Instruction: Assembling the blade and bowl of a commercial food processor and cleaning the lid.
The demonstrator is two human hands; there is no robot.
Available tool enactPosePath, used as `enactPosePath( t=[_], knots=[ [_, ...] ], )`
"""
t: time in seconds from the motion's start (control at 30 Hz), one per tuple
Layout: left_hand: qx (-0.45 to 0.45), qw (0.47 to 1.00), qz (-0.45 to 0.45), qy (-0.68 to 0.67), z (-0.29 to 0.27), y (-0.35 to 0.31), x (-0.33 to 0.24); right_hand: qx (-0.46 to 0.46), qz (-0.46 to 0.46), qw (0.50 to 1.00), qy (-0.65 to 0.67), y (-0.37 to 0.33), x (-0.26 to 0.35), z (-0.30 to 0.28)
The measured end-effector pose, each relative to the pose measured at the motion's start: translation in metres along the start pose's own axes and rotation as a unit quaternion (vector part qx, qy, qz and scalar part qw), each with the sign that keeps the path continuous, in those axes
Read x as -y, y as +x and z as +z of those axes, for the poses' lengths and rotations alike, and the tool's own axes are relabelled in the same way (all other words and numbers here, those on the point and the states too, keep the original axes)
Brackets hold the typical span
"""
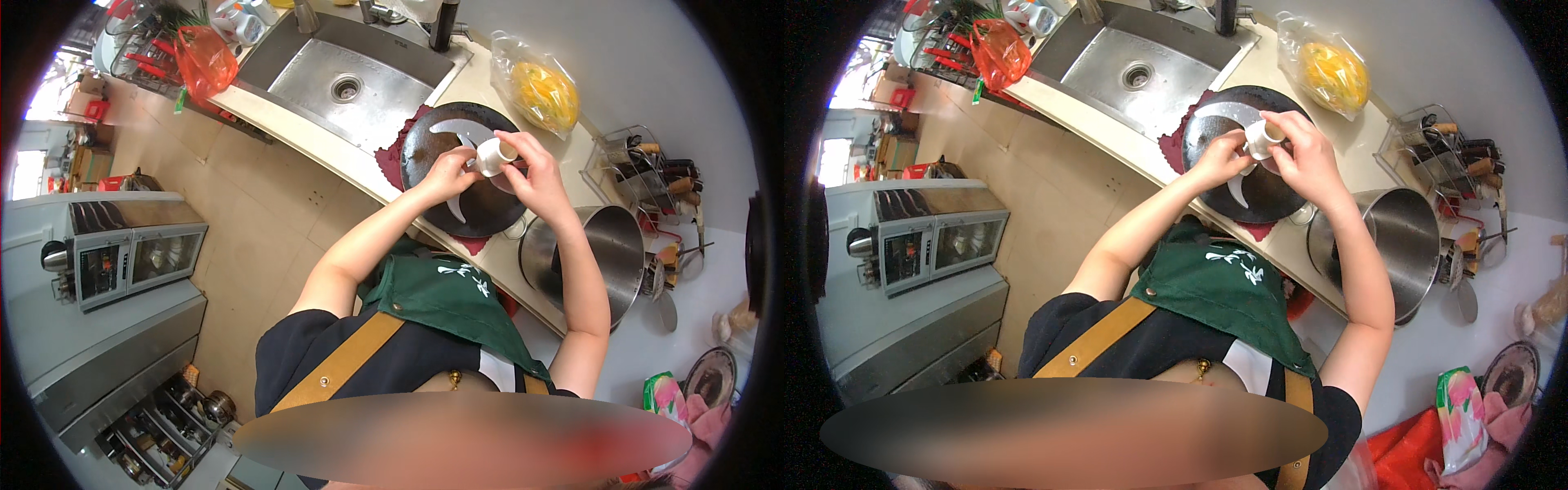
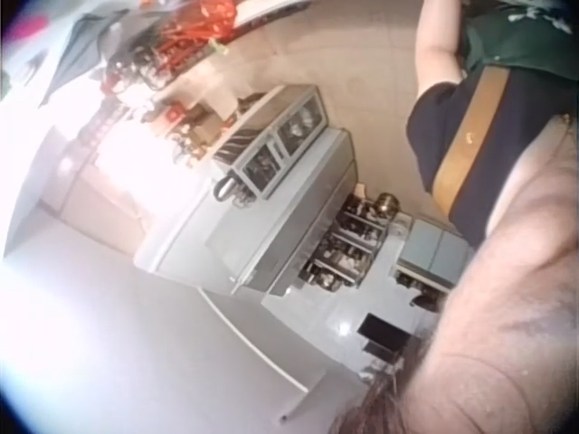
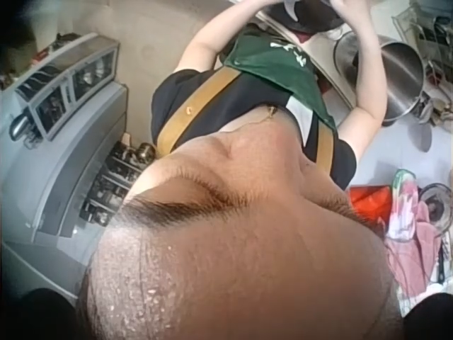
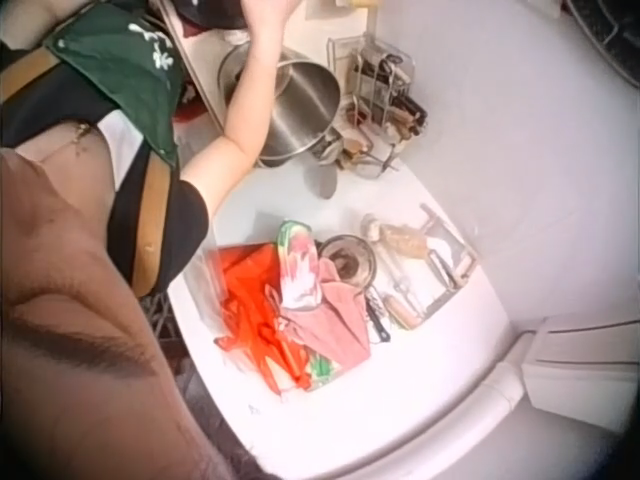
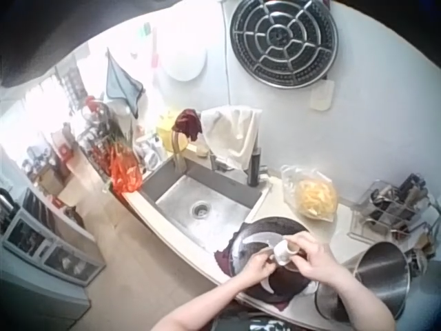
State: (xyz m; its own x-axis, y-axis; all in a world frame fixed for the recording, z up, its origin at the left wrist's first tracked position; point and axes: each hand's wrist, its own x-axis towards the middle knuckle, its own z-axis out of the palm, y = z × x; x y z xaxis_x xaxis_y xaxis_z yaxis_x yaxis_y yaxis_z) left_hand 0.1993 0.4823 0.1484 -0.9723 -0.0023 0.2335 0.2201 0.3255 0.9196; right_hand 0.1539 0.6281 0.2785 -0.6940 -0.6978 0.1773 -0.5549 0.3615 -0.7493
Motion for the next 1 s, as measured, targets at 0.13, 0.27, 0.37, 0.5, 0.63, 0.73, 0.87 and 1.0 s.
enactPosePath(
  t=[0.13,0.27,0.37,0.5,0.63,0.73,0.87,1.0],
  knots=[
    [-0.016,0.999,0.005,-0.03,0.004,-0.004,0.015,0.014,-0.011,0.992,-0.127,-0.002,-0.006,0.012],
    [-0.019,1.0,0.019,0.002,0.004,-0.012,0.029,0.036,-0.014,0.986,-0.164,-0.002,-0.015,0.023],
    [-0.058,0.998,-0.011,-0.025,0.005,-0.022,0.038,0.027,-0.015,0.985,-0.169,-0.002,-0.022,0.029],
    [-0.094,0.992,-0.082,-0.023,-0.002,-0.039,0.054,0.031,0.0,0.986,-0.162,-0.001,-0.027,0.035],
    [-0.112,0.988,-0.106,-0.007,-0.008,-0.054,0.069,0.034,0.032,0.99,-0.132,-0.002,-0.03,0.035],
    [-0.143,0.972,-0.177,-0.054,-0.012,-0.06,0.071,0.03,0.054,0.991,-0.115,-0.002,-0.031,0.036],
    [-0.236,0.918,-0.239,-0.21,-0.026,-0.062,0.05,0.021,0.074,0.987,-0.137,-0.002,-0.029,0.035],
    [-0.24,0.875,-0.097,-0.409,-0.046,-0.053,0.011,0.004,0.073,0.989,-0.126,-0.005,-0.013,0.026]
  ],
)
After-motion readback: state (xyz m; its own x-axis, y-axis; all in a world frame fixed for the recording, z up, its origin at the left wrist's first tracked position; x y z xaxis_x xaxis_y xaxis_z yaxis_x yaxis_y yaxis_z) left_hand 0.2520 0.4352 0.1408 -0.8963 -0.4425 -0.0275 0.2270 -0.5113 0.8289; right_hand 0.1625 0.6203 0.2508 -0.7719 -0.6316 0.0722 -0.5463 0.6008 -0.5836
